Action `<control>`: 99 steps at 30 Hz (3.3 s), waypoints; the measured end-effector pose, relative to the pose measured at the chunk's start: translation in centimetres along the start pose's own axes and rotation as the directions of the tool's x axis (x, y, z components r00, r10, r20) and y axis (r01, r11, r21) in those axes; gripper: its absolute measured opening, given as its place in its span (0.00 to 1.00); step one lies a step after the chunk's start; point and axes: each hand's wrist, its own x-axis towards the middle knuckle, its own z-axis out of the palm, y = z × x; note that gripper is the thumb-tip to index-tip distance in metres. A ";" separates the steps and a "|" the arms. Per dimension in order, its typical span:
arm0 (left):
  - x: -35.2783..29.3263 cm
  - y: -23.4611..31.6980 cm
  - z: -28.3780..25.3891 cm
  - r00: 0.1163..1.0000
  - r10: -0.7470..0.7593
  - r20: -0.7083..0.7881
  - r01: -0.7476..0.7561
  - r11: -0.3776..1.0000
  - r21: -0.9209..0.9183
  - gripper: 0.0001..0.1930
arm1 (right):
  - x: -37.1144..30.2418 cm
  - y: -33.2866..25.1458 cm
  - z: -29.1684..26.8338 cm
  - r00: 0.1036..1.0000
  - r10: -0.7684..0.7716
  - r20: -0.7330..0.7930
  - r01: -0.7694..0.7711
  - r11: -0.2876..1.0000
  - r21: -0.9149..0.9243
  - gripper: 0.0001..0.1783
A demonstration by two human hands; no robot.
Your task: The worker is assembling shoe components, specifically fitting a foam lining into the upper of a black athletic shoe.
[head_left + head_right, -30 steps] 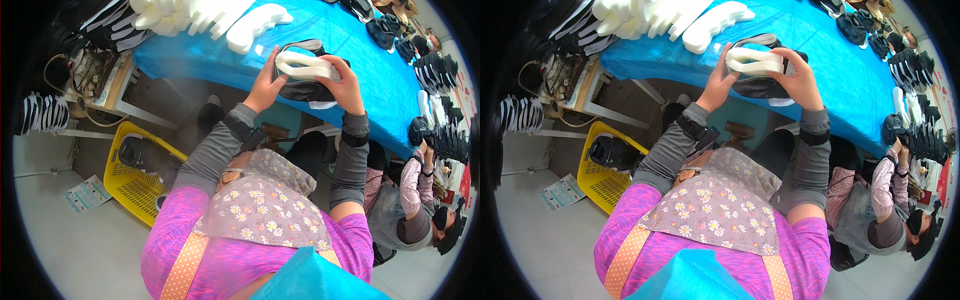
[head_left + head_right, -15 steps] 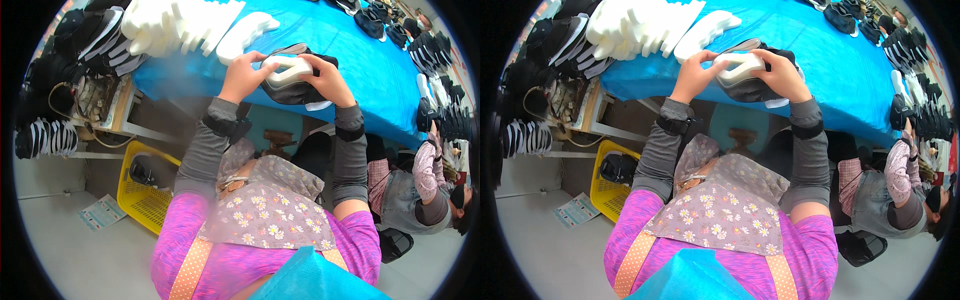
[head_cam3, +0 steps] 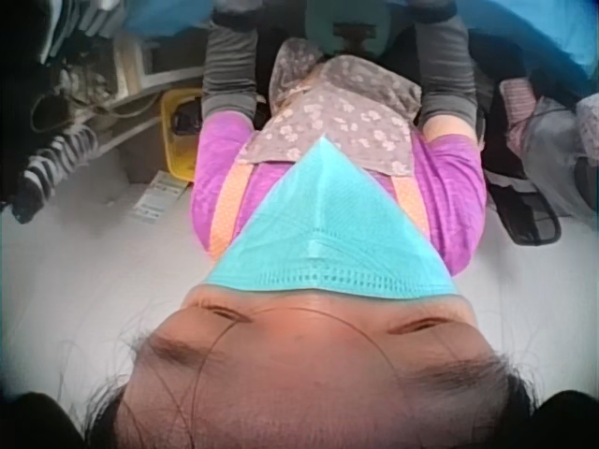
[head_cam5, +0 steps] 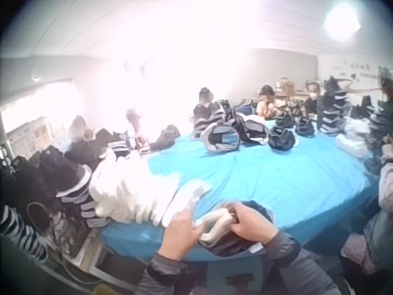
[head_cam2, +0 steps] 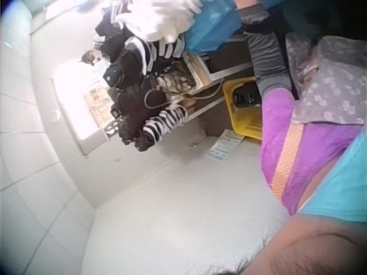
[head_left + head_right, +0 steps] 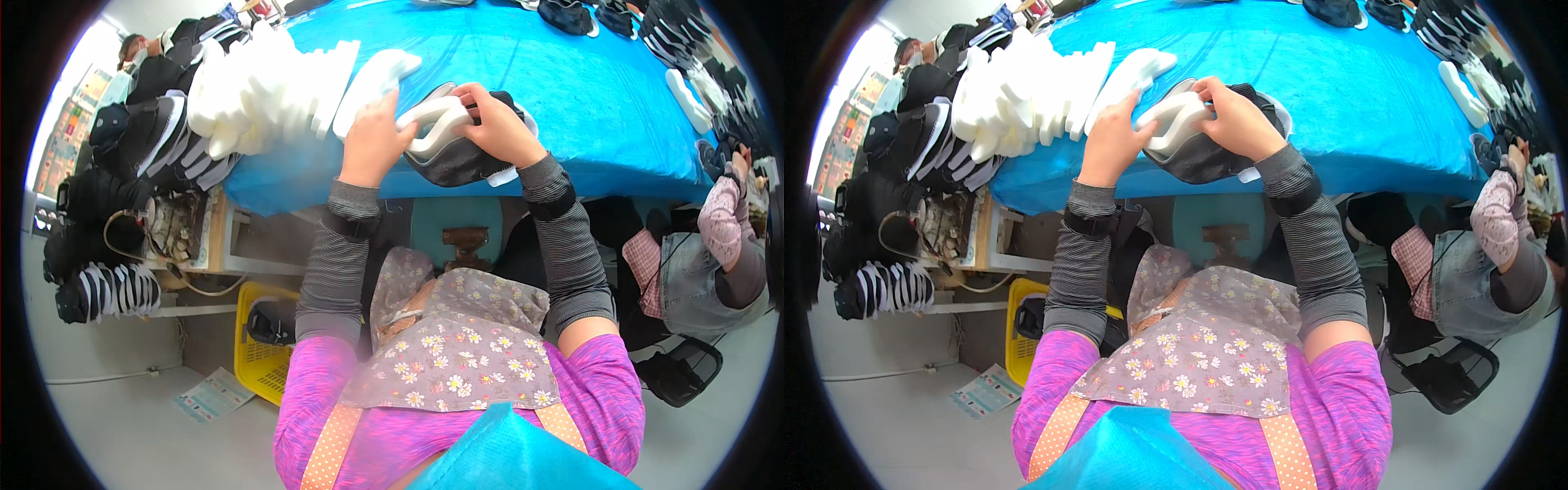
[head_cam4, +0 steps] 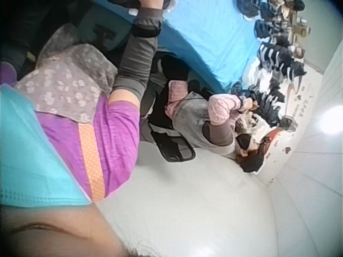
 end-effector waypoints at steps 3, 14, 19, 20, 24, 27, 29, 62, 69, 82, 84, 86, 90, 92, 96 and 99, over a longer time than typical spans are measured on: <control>0.7 0.2 -0.1 0.990 0.135 -0.038 -0.136 0.991 -0.018 0.18 | 0.0 -0.2 -0.1 0.997 0.075 0.024 -0.072 0.993 -0.093 0.24; 1.5 0.4 0.3 0.988 0.006 0.156 0.005 0.998 -0.065 0.15 | 0.3 1.0 0.6 0.996 0.036 -0.085 -0.044 0.994 -0.098 0.23; 2.9 -0.4 0.0 0.952 0.293 0.086 -0.302 0.944 0.131 0.22 | 0.9 1.1 0.7 0.995 0.017 -0.094 -0.028 0.993 -0.117 0.24; 3.5 -0.1 0.2 0.950 0.300 0.088 -0.309 0.942 0.130 0.22 | 0.9 1.3 0.7 0.996 0.028 -0.089 -0.039 0.992 -0.123 0.24; 4.7 0.8 1.5 0.959 0.252 0.128 -0.248 0.968 -0.049 0.22 | 1.1 1.6 0.9 0.989 0.017 -0.144 -0.031 0.995 -0.096 0.23; 4.5 0.7 2.1 0.962 0.168 0.214 -0.141 0.981 -0.136 0.19 | 1.2 1.6 0.9 0.987 0.099 -0.124 -0.107 0.992 -0.060 0.23; 4.6 1.1 2.1 0.967 0.162 0.198 -0.134 0.980 -0.146 0.18 | 1.2 1.6 0.9 0.987 0.110 -0.120 -0.115 0.993 -0.037 0.22; 2.3 -3.0 -2.1 0.795 0.270 0.543 -0.106 0.944 -0.313 0.20 | 2.3 1.5 -2.4 0.884 0.356 0.301 -0.374 0.927 0.001 0.22; 2.0 -4.6 -0.8 0.804 0.186 0.565 0.066 0.916 -0.395 0.18 | 2.4 2.0 -2.7 0.863 0.375 0.340 -0.370 0.925 -0.080 0.20; 1.1 2.2 -3.9 0.815 0.465 0.346 -0.477 0.877 -0.053 0.28 | 2.6 3.6 -1.2 0.902 0.322 0.287 -0.306 0.947 -0.101 0.18; 0.7 3.1 -2.9 0.875 0.281 0.395 -0.249 0.959 -0.133 0.27 | 2.6 3.9 -1.4 0.895 0.332 0.298 -0.321 0.943 -0.087 0.17; 0.6 2.4 -2.1 0.890 0.275 0.365 -0.224 0.959 -0.176 0.25 | 2.5 4.1 -1.5 0.878 0.351 0.327 -0.360 0.932 -0.034 0.16; 0.0 1.0 -1.3 0.918 0.238 0.318 -0.163 0.956 -0.245 0.17 | 2.7 3.9 -1.2 0.894 0.304 0.328 -0.302 0.951 -0.057 0.18; 0.0 0.5 -1.0 0.914 0.247 0.322 -0.169 0.953 -0.250 0.17 | 2.4 3.9 -1.4 0.895 0.312 0.319 -0.316 0.948 -0.041 0.18; 0.0 0.0 -0.5 0.913 0.217 0.347 -0.121 0.953 -0.279 0.16 | 2.2 4.5 -1.6 0.906 0.271 0.324 -0.304 0.951 0.055 0.18; 0.2 0.0 -1.1 0.899 0.211 0.385 -0.093 0.948 -0.304 0.19 | 1.8 4.9 -1.5 0.916 0.235 0.326 -0.281 0.954 0.102 0.18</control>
